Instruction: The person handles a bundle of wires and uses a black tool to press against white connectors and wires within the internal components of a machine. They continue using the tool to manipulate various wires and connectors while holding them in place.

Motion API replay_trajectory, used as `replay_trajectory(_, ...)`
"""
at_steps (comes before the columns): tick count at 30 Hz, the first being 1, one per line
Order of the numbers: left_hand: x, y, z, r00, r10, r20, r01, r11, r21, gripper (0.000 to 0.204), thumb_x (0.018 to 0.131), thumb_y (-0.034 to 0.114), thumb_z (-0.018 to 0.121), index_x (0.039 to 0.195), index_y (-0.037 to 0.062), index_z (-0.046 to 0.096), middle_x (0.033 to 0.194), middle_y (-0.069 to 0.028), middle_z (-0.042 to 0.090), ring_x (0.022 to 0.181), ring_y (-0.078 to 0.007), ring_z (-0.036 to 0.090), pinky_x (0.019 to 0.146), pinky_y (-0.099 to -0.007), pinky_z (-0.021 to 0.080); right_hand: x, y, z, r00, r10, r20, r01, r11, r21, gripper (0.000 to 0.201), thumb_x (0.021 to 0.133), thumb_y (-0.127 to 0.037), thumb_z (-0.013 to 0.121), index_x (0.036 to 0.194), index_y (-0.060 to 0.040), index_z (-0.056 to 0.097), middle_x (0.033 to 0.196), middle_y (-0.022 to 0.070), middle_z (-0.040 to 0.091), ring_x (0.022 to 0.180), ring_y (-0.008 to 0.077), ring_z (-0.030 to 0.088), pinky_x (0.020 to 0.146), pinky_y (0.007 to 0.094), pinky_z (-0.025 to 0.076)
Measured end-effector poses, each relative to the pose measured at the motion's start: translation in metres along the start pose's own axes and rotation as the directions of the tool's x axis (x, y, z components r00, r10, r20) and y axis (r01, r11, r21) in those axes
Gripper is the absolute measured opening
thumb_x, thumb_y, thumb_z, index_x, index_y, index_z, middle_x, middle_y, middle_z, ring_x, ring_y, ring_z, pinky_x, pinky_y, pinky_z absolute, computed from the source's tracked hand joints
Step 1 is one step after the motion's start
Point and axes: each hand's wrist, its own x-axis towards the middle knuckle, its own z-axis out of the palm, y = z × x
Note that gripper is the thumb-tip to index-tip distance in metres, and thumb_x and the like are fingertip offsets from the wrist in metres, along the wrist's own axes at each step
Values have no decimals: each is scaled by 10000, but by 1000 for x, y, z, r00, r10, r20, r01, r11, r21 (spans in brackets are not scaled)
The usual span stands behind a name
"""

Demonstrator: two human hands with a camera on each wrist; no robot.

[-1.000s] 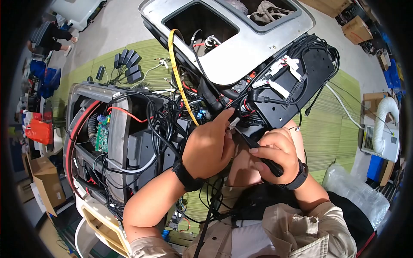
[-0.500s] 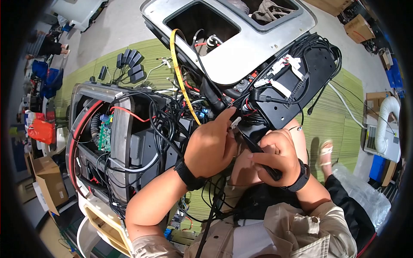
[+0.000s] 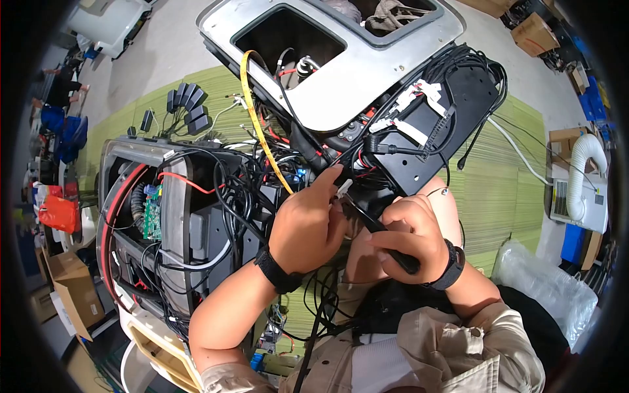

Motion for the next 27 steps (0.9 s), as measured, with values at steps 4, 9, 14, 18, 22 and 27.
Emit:
replay_trajectory(4, 0, 0, 1, 999, -31, -10, 31, 999, -15, 507, 754, -23, 566, 1242, -93, 450, 814, -213, 628, 731, -366, 621, 670, -416, 500, -1, 1, 1, 1000, -2, -13, 2, 1000, 6, 379, 573, -83, 716, 950, -118, 703, 941, 47, 517, 810, 234, 514, 745, 356, 349)
replay_trajectory(9, 0, 1, -2, 1000, -8, 24, 8, 1000, 5, 497, 800, -60, 532, 1280, -59, 398, 864, -192, 638, 687, -350, 624, 630, -383, 496, -3, 1, 3, 1000, 23, -13, -23, 1000, 10, 365, 588, -85, 712, 951, -118, 697, 940, 51, 529, 804, 228, 515, 750, 347, 347)
replay_trajectory(14, 0, 2, -1, 999, -30, 44, 30, 1000, 3, 523, 790, -10, 539, 1291, -59, 398, 817, -186, 617, 711, -387, 598, 672, -432, 485, -7, 1, 6, 999, 20, -50, -21, 1000, -8, 348, 618, -88, 690, 965, -115, 686, 954, 67, 552, 822, 240, 527, 753, 353, 359)
replay_trajectory(18, -2, 1, 1, 1000, -9, 26, 10, 999, -34, 519, 802, -20, 524, 1301, -53, 389, 816, -171, 619, 703, -362, 605, 676, -413, 481, -10, 1, 3, 999, 28, -38, -28, 1000, -9, 346, 643, -109, 681, 989, -122, 675, 971, 80, 561, 844, 252, 535, 766, 367, 366)
replay_trajectory(22, -2, 2, 2, 1000, 23, 20, -24, 1000, 10, 526, 797, -35, 526, 1303, -51, 385, 783, -138, 596, 678, -342, 592, 658, -406, 474, -12, 1, 4, 999, 45, -20, -45, 999, 1, 340, 652, -120, 680, 992, -131, 670, 975, 80, 560, 846, 254, 536, 778, 378, 368)
replay_trajectory(27, -3, 0, 4, 999, 35, 28, -36, 999, 7, 515, 803, -42, 522, 1300, -54, 386, 779, -121, 590, 675, -334, 590, 654, -402, 478, -16, -3, 5, 997, 65, -43, -64, 998, 18, 316, 666, -117, 684, 981, -133, 671, 958, 74, 560, 845, 255, 537, 781, 382, 384)
